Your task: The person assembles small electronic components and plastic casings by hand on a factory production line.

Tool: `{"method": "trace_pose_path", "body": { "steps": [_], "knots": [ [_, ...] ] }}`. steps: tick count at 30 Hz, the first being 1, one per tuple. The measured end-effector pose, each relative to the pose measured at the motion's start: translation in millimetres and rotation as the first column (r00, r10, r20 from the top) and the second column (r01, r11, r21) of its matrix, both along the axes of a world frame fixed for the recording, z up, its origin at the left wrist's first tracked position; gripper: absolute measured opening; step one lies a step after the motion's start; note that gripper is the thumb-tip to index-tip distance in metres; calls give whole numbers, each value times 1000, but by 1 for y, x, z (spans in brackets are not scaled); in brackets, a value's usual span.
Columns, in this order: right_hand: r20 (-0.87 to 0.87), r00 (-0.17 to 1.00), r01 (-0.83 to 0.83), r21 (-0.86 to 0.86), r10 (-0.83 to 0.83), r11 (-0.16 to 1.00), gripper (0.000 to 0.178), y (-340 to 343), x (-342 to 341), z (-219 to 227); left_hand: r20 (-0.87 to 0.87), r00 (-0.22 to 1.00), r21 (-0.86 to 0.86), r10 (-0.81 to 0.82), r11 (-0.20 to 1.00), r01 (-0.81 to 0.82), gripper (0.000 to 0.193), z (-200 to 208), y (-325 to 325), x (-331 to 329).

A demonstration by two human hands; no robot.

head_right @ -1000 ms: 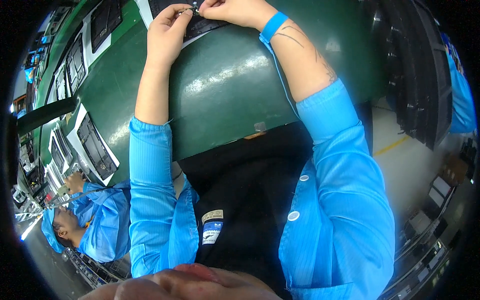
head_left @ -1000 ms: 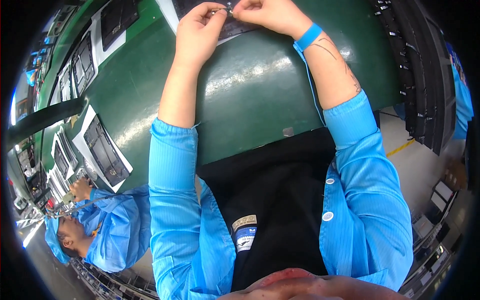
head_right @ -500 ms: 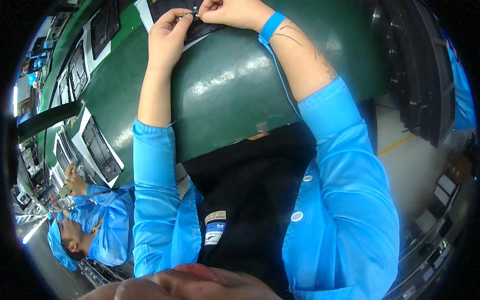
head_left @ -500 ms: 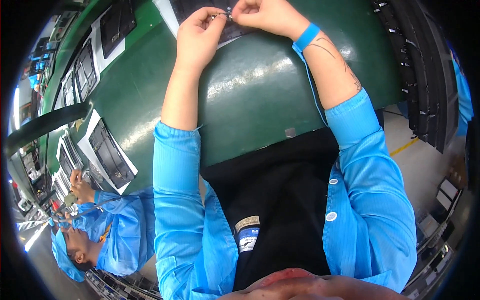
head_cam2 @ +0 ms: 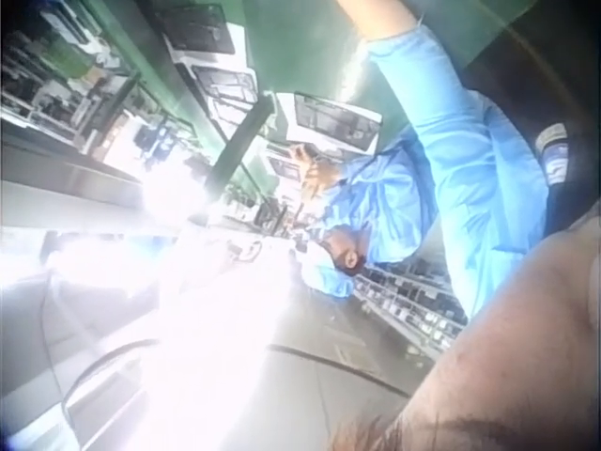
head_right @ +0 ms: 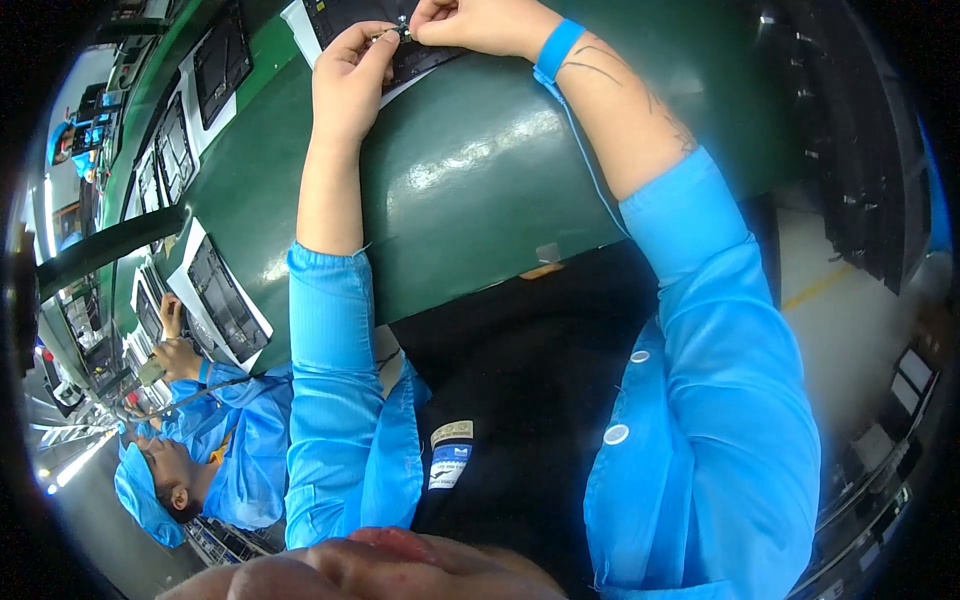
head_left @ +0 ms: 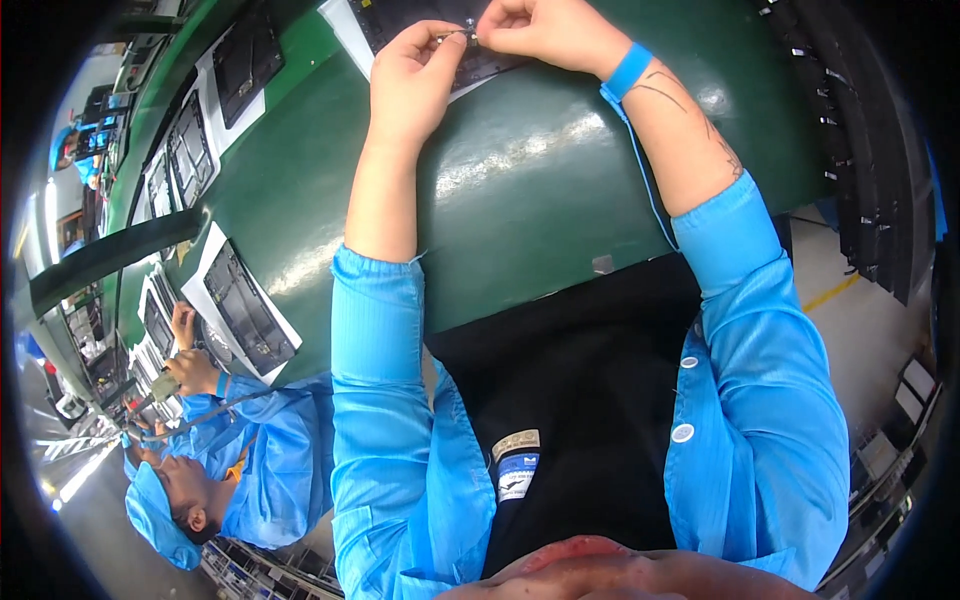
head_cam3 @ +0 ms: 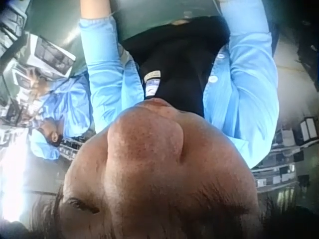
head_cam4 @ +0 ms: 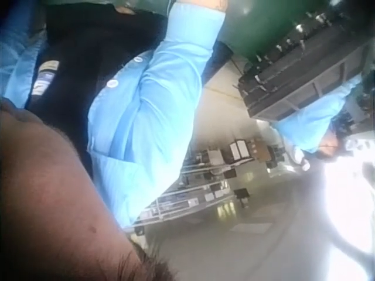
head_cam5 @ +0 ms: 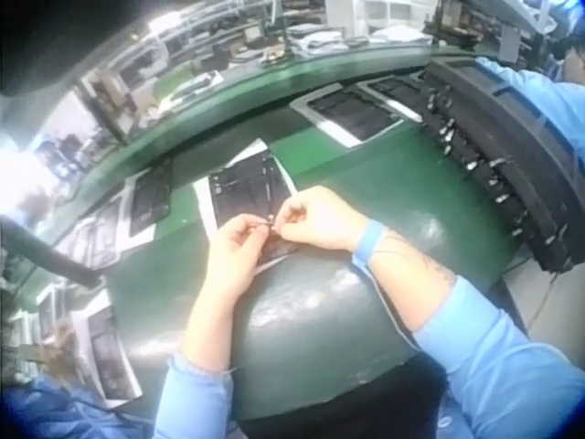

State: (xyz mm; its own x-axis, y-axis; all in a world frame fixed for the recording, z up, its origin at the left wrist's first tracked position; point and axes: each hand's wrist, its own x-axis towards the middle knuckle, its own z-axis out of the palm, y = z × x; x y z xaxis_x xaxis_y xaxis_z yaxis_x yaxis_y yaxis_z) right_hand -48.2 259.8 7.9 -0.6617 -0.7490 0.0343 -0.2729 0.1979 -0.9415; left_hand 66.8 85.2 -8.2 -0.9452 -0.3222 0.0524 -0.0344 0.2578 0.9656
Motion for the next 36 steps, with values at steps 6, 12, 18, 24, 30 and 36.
{"method": "trace_pose_path", "body": {
  "steps": [6, 12, 18, 24, 30, 36],
  "knots": [
    [-152, 988, 22, 77, -10, 997, 22, 1, 1, 5, 64, 997, -51, -34, 998, 37, 18, 2, -2, 2],
    [-101, 993, -66, 19, 67, 998, 19, 5, -4, 5, 81, 991, 46, -108, 993, 104, 19, 7, -5, 1],
    [-11, 990, -143, 8, 143, 990, 17, 8, -6, 7, 71, 984, 96, -164, 983, 157, 17, 3, -11, 1],
    [-101, 992, -78, 45, 82, 996, 17, 6, -3, 9, 45, 992, 82, -118, 990, 114, 20, 1, -9, 2],
    [-19, 998, -61, 15, 61, 998, 20, 7, -6, 6, 48, 993, 110, -108, 989, 103, 18, 1, -6, 0],
    [-121, 991, -56, 70, 64, 996, 20, 6, -6, 9, 42, 995, 95, -89, 992, 84, 17, 4, -1, 2]
  ]
}}
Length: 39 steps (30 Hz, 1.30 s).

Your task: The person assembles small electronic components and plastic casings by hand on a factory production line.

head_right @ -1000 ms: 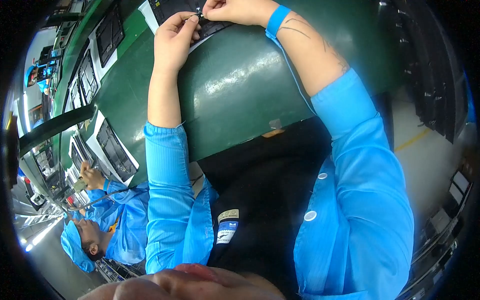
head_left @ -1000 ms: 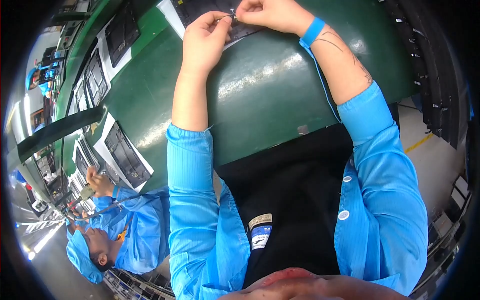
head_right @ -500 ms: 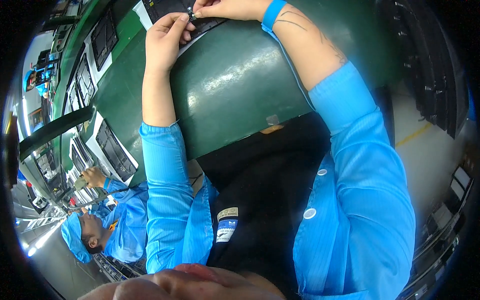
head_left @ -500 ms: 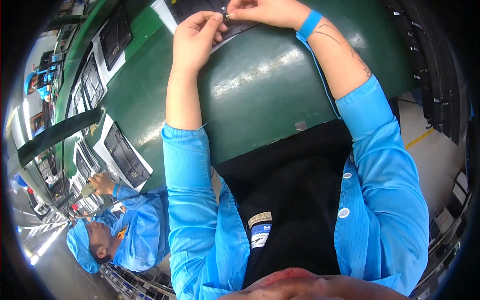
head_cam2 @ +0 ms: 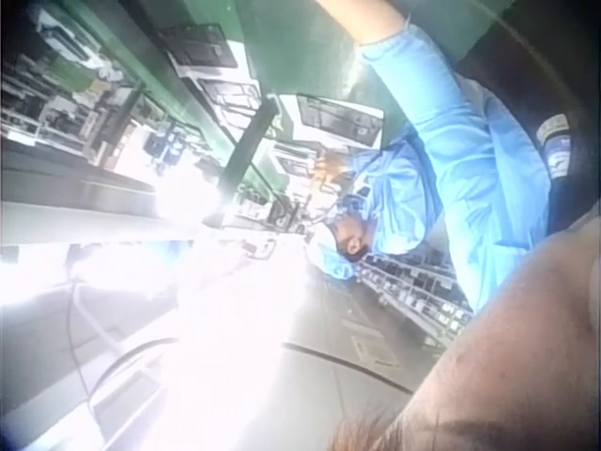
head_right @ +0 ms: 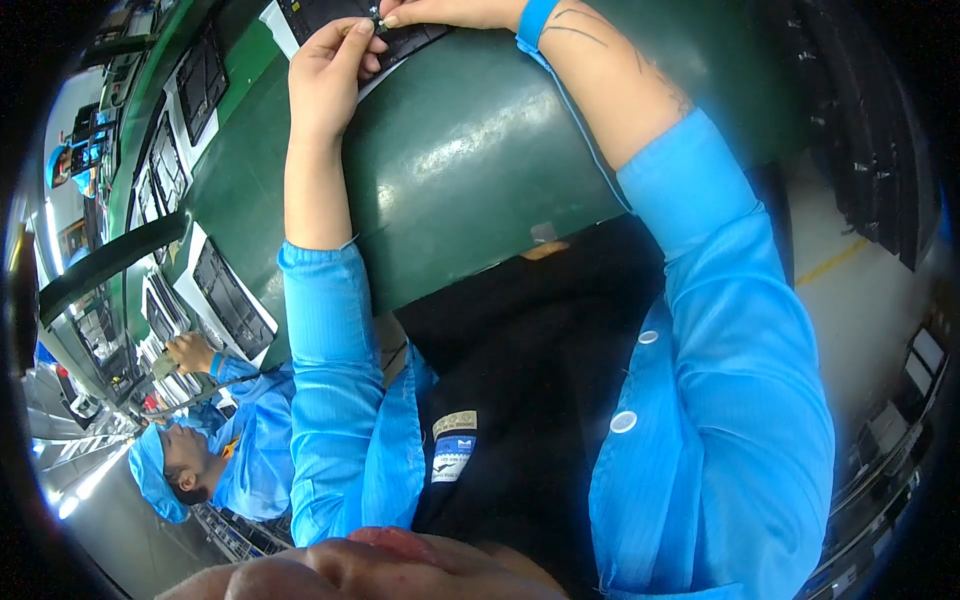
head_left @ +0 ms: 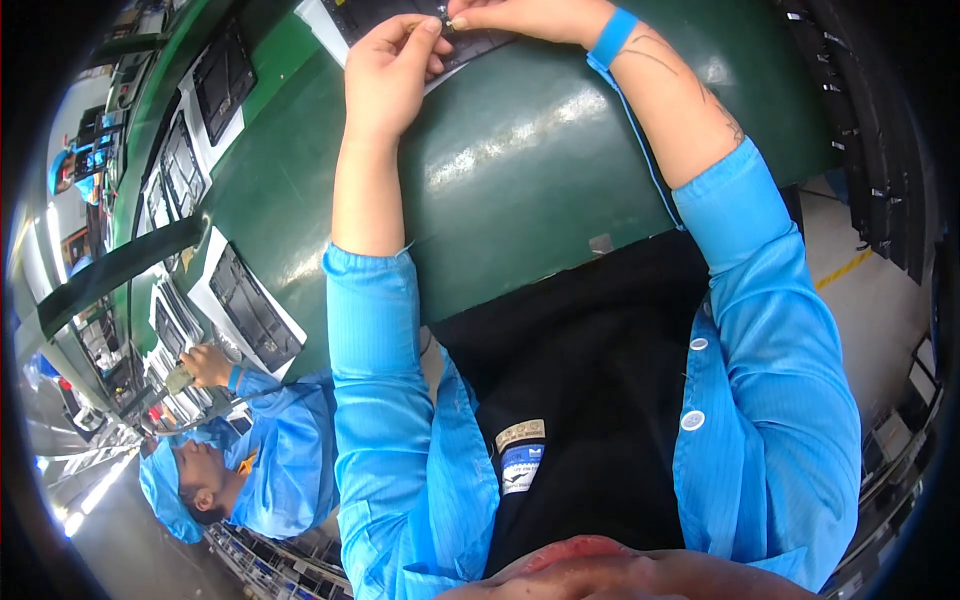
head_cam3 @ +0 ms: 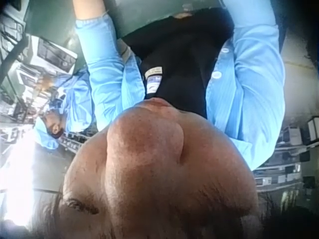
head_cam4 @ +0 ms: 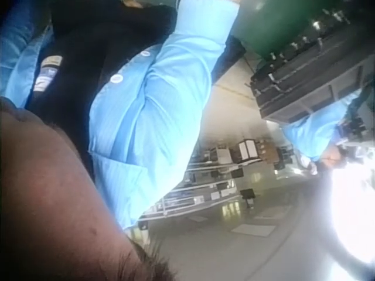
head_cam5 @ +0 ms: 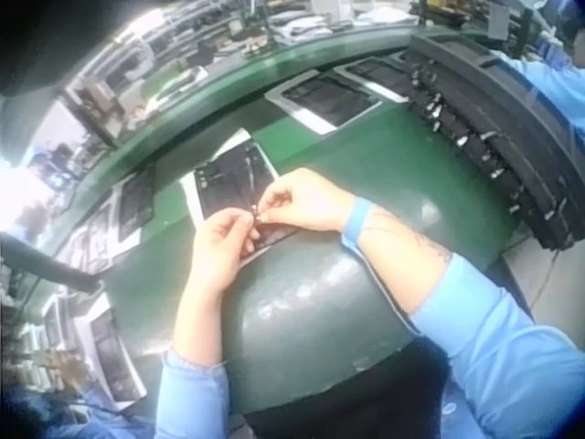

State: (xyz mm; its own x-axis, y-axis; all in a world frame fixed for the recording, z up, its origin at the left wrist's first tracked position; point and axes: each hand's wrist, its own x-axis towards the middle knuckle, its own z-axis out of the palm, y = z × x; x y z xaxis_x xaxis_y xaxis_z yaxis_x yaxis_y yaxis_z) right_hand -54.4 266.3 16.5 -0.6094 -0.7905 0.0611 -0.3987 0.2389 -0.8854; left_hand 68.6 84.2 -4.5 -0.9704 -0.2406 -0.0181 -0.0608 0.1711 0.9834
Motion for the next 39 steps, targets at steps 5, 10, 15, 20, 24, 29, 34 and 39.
{"method": "trace_pose_path", "body": {
  "steps": [5, 10, 15, 20, 24, 29, 34, 39],
  "knots": [
    [29, 999, -22, -29, 23, 999, 21, 1, -1, -1, -1, 1000, 3, -7, 1000, 7, 18, -8, -4, -1],
    [20, 999, -41, -15, 41, 999, 22, 2, -4, -2, 85, 996, -29, 24, 999, -21, 12, 20, 11, 1],
    [152, 988, -16, -89, 29, 996, 19, -1, 0, -7, 81, 997, -13, 18, 1000, -17, 14, 15, 8, 0],
    [348, 937, 71, -154, -13, 985, 14, -10, 5, -11, 65, 997, -6, 45, 999, -44, 14, 9, 9, -1],
    [273, 960, 125, -239, -57, 963, 10, -13, 9, -19, 17, 927, 262, 376, 892, -367, 17, 26, 29, -12],
    [-386, 921, -95, -106, 47, 990, 13, -13, 21, -6, -29, 973, 329, 230, 921, -208, 21, -9, -7, -6],
    [-413, 911, -10, 7, 12, 1000, 14, -12, 26, 1, -51, 968, 329, 246, 919, -216, 21, -8, 0, -6],
    [-424, 906, 27, 24, -14, 999, 16, -11, 28, 5, -325, 824, -90, 464, 852, -516, 16, -1, -6, -5]
  ]
}}
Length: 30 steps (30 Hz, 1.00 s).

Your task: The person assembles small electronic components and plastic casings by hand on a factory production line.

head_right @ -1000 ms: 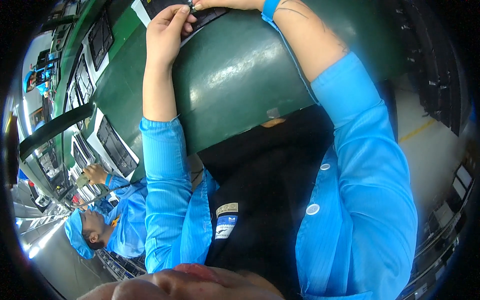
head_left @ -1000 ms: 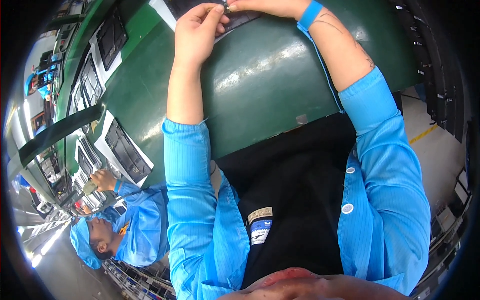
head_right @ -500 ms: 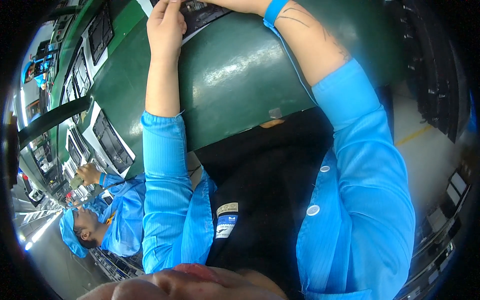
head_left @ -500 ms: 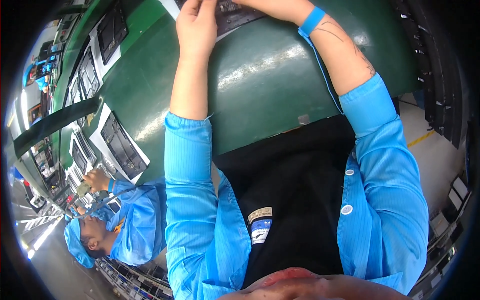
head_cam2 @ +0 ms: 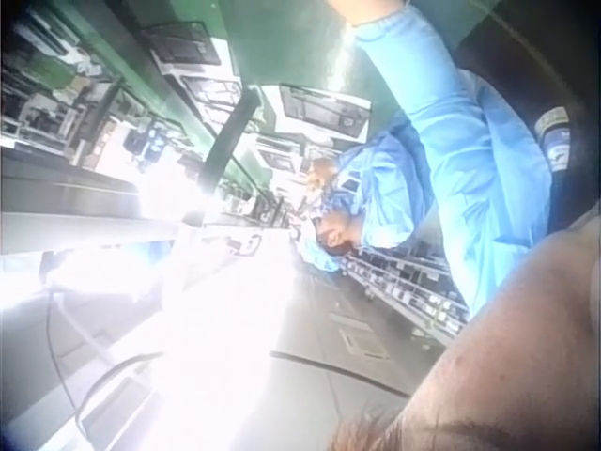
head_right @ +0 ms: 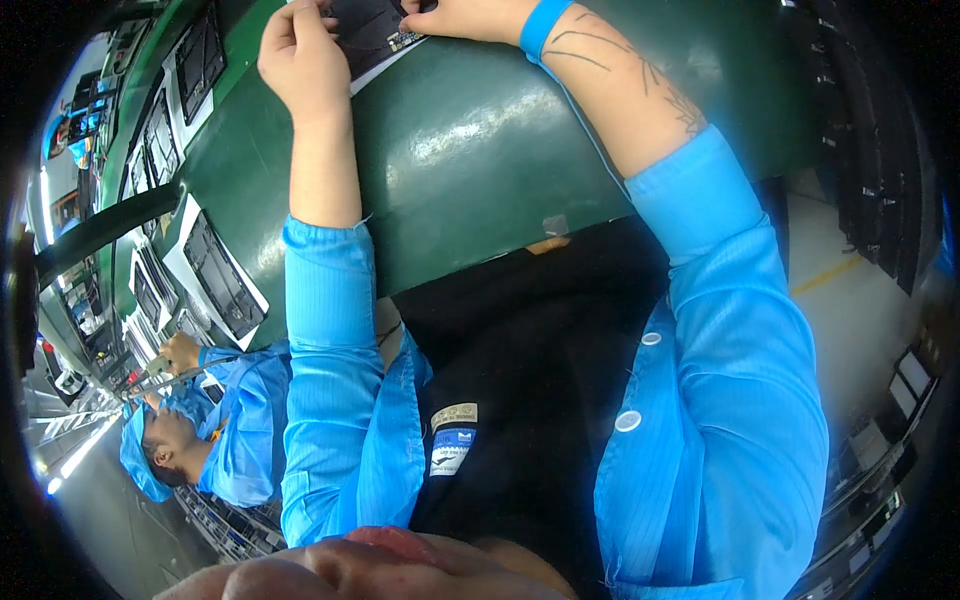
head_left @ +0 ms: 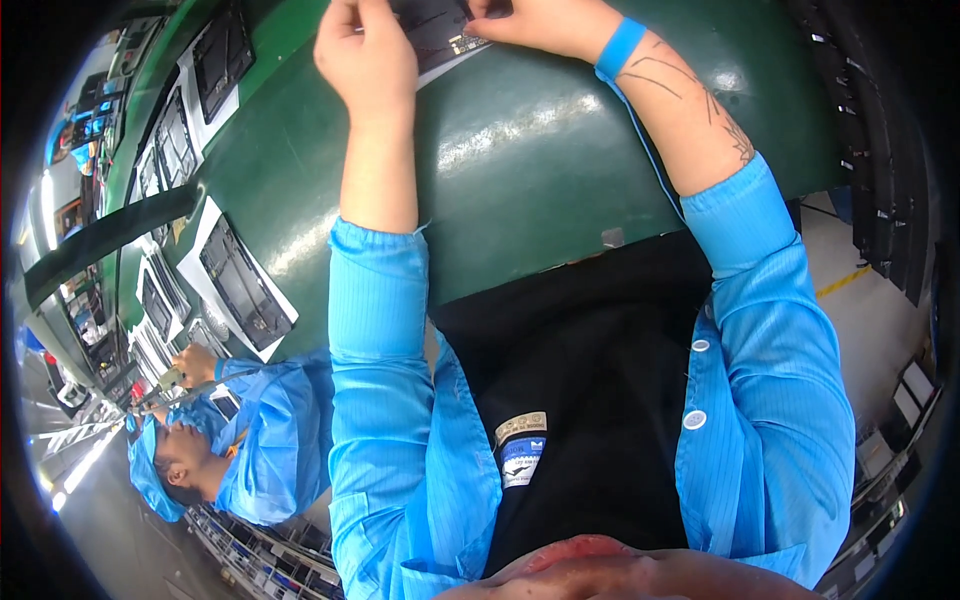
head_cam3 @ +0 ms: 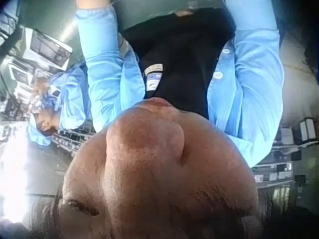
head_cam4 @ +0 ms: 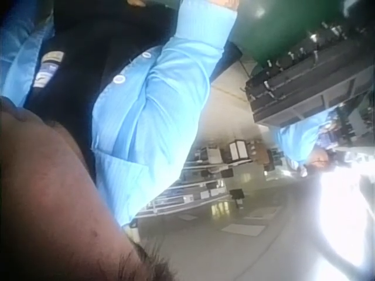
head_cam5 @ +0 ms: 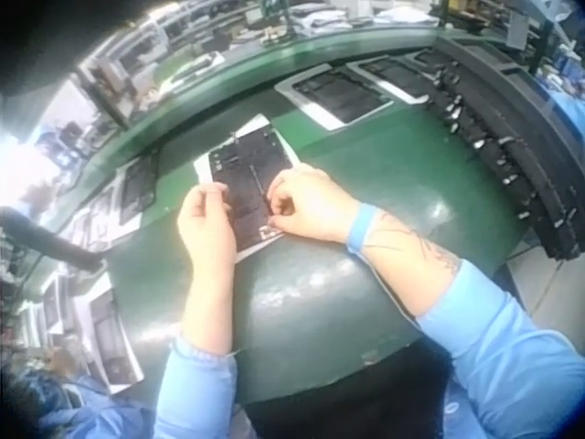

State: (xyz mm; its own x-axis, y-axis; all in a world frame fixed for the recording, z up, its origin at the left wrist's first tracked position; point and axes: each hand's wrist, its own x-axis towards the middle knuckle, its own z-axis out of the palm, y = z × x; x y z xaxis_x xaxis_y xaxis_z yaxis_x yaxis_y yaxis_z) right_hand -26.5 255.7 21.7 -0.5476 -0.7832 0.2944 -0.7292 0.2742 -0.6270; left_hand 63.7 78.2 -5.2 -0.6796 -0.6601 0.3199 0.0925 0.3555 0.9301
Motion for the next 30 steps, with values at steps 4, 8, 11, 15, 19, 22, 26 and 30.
{"method": "trace_pose_path", "body": {
  "steps": [4, 8, 11, 15, 19, 22, 26, 30],
  "knots": [
    [5, 999, 52, -4, -52, 999, 29, -2, 5, 7, 335, 880, -670, 336, 742, -28, 38, -14, -53, 8],
    [0, 995, 99, 2, -99, 995, 51, 1, 5, 10, 697, 663, -498, 273, 849, 175, 47, 17, -37, 12],
    [65, 994, 96, -72, -91, 993, 66, 2, 4, 5, 747, 615, -480, 255, 846, 233, 50, 24, -24, 12],
    [133, 991, 42, -117, -27, 992, 70, 4, -10, -6, 664, 740, -304, 103, 942, 141, 43, 9, -33, 12],
    [260, 965, 71, -134, -34, 988, 68, 2, -7, -2, 488, 870, -57, -69, 992, 110, 28, 1, -29, 9],
    [266, 963, 86, -138, -46, 987, 67, 5, -8, 2, 284, 936, 277, -209, 952, 128, 26, 29, 2, 7],
    [268, 963, 76, -188, -23, 979, 66, 0, -9, -5, 215, 922, 298, -323, 920, 253, 26, 1, -20, 6],
    [234, 972, 64, -218, -11, 974, 62, -8, -8, -13, 70, 937, 313, -342, 899, 305, 25, -35, -57, 5]
  ]
}}
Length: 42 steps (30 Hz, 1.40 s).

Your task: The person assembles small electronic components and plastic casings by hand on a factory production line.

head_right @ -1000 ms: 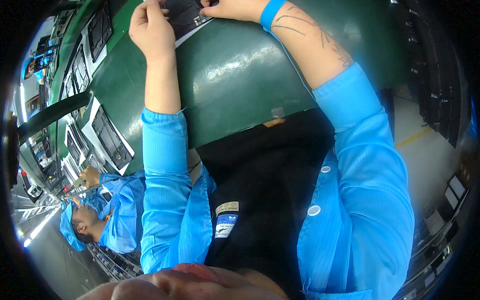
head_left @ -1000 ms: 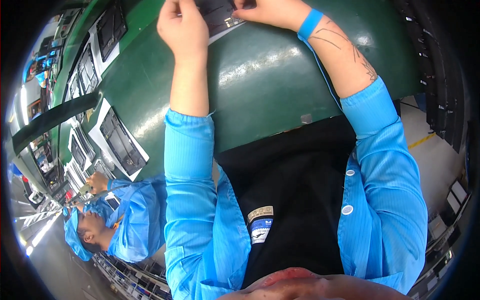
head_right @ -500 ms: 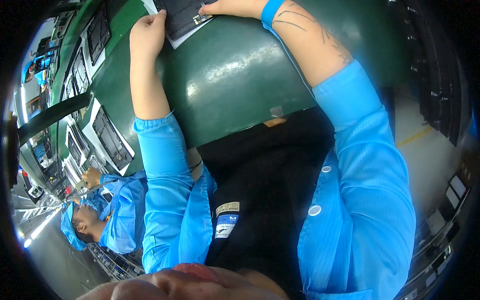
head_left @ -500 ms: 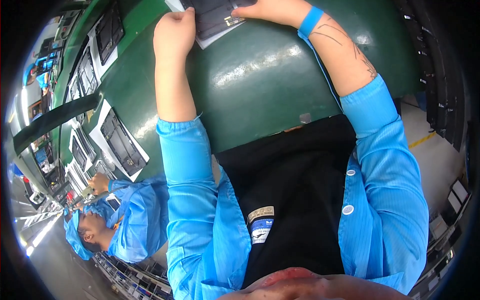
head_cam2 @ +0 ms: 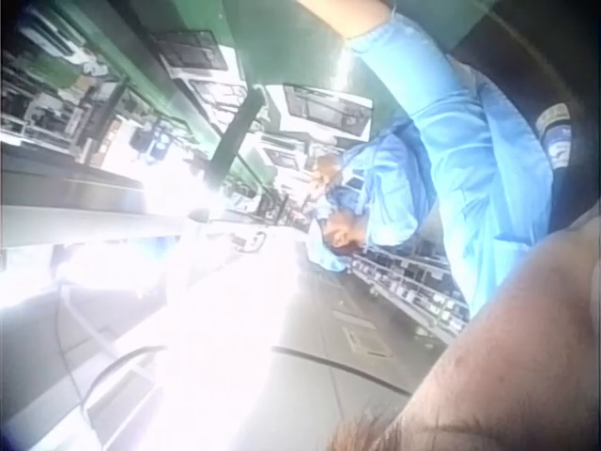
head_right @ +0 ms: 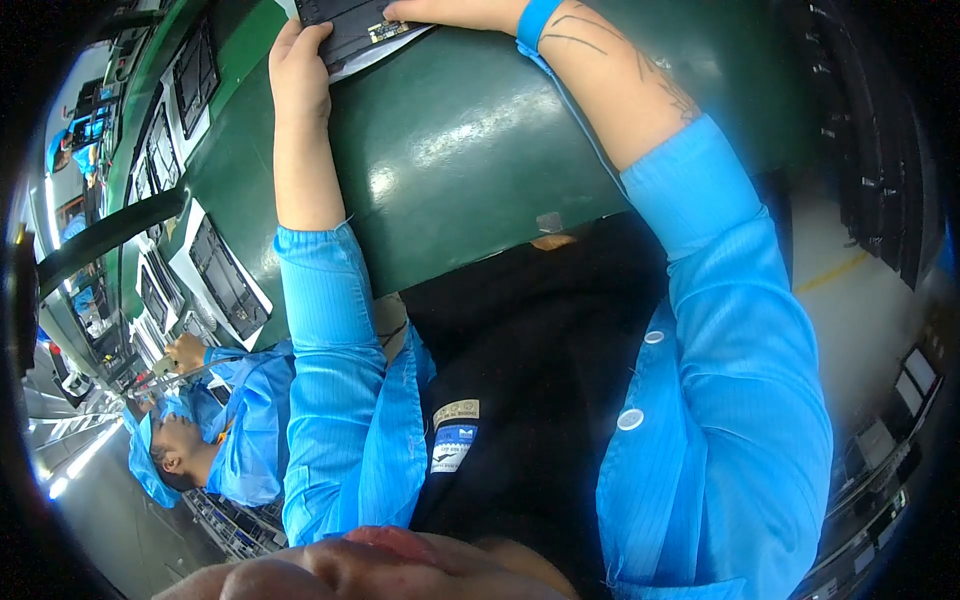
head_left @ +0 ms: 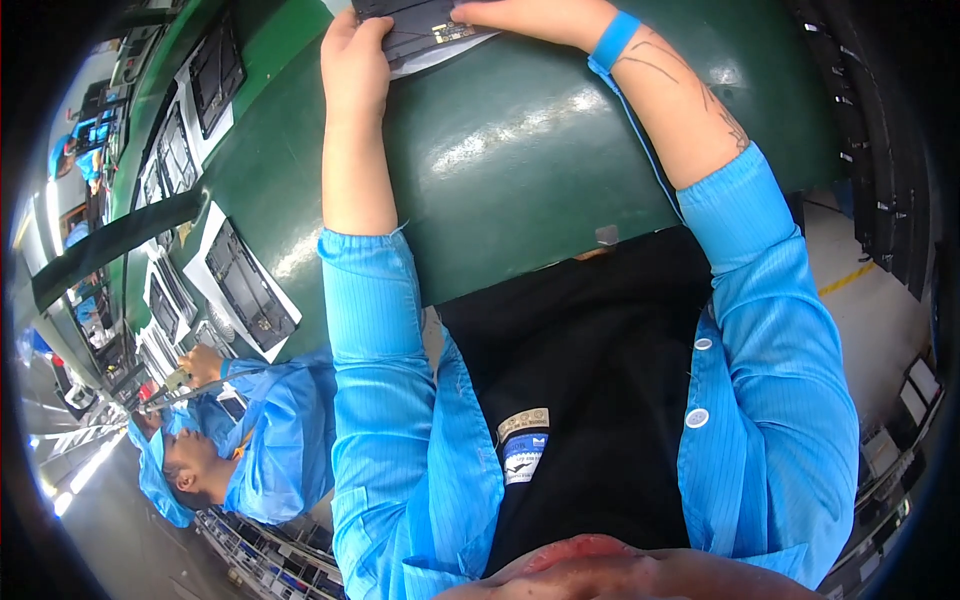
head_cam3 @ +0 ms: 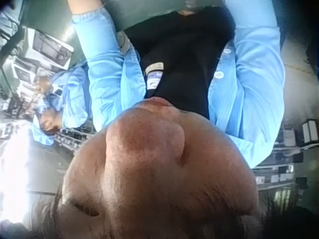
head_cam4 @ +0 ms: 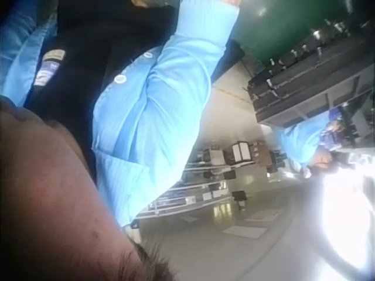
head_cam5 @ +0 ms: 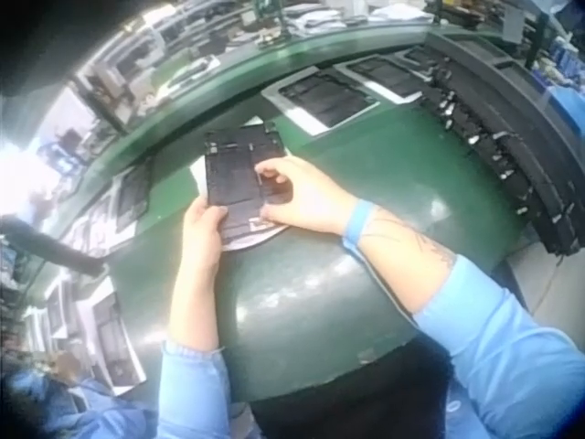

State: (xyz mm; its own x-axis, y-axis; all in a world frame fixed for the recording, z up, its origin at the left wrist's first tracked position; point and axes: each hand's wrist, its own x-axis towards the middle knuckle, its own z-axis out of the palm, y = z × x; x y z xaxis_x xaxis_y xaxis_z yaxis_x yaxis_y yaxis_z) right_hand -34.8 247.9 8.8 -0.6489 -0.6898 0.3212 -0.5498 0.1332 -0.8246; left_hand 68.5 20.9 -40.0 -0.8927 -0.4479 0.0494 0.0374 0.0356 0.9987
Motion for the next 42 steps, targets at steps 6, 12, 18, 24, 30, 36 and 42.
{"method": "trace_pose_path", "body": {
  "steps": [6, 12, 18, 24, 30, 36, 42],
  "knots": [
    [318, 944, 136, -151, -82, 979, 47, 2, -16, -16, -55, 994, 195, 91, 978, -79, 22, 15, 17, -6],
    [231, 969, 122, -157, -84, 980, 39, 4, -13, -14, -150, 939, 312, 309, 916, -252, 20, 14, 11, -14],
    [42, 991, 125, 4, -125, 992, 40, 4, 1, 4, -39, 923, 280, 383, 891, -358, 20, 21, -7, -5],
    [10, 995, 98, 35, -98, 995, 38, 5, 0, -2, 9, 936, 230, 353, 910, -345, 30, 23, -4, -5],
    [5, 996, 89, 90, -90, 992, 36, 3, 1, 1, 70, 972, 180, 223, 956, -233, 53, 21, -37, 13],
    [-40, 995, 94, 100, -90, 991, 34, 3, -2, 4, 27, 987, 296, 159, 942, -160, 74, 25, -45, 17],
    [-42, 998, 48, -10, -48, 999, 34, 1, -26, -42, 57, 981, 231, 188, 953, -196, 56, 16, -50, -9]
  ]
}}
